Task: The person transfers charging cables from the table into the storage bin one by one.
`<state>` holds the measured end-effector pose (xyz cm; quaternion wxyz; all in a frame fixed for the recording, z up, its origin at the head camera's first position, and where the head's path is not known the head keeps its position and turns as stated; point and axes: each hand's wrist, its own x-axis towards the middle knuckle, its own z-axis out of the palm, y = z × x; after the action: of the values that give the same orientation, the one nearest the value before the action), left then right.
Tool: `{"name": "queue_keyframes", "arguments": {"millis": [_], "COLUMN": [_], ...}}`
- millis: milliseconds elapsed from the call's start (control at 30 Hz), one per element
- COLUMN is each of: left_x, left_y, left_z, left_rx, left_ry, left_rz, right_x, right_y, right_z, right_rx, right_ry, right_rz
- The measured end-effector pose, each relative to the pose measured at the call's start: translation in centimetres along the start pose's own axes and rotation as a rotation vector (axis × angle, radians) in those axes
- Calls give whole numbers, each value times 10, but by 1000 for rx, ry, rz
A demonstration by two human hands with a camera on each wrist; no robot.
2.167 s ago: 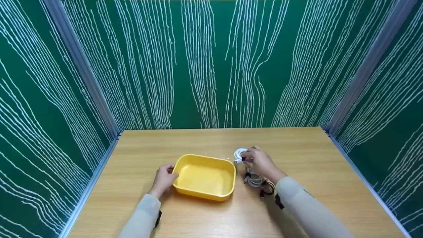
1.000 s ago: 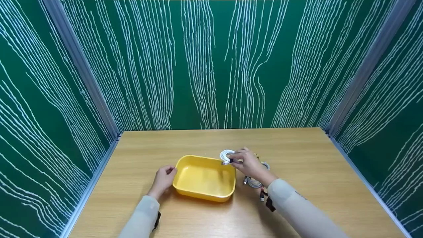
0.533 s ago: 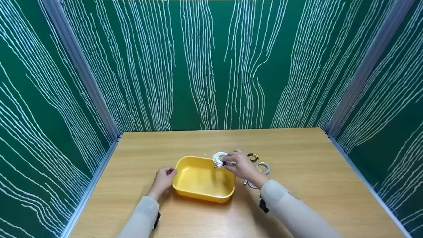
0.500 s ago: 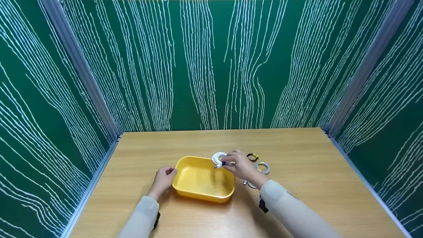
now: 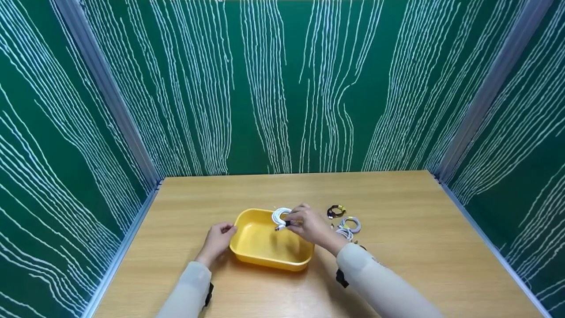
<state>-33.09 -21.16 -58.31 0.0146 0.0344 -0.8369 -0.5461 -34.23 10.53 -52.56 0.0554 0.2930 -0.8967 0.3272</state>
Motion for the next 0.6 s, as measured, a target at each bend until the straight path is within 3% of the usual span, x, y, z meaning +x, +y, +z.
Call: {"name": "queue_keyframes", "arguments": {"millis": [200,400,600], "left_x": [-1,-3,-5], "left_y": [1,3,5], "left_z": [1,0,-2], "left_rx": [-34,-74,-78], "left_ry": [4,1,-9], "left_rz": [12,25,-3], "right_x": [3,5,9], "right_y": [-5,-10,-17], "right_z": [9,18,26], "right_rx": [-19,3,-9], "right_ry": [29,-3,-42], "right_rz": [-98,-54,-36]}}
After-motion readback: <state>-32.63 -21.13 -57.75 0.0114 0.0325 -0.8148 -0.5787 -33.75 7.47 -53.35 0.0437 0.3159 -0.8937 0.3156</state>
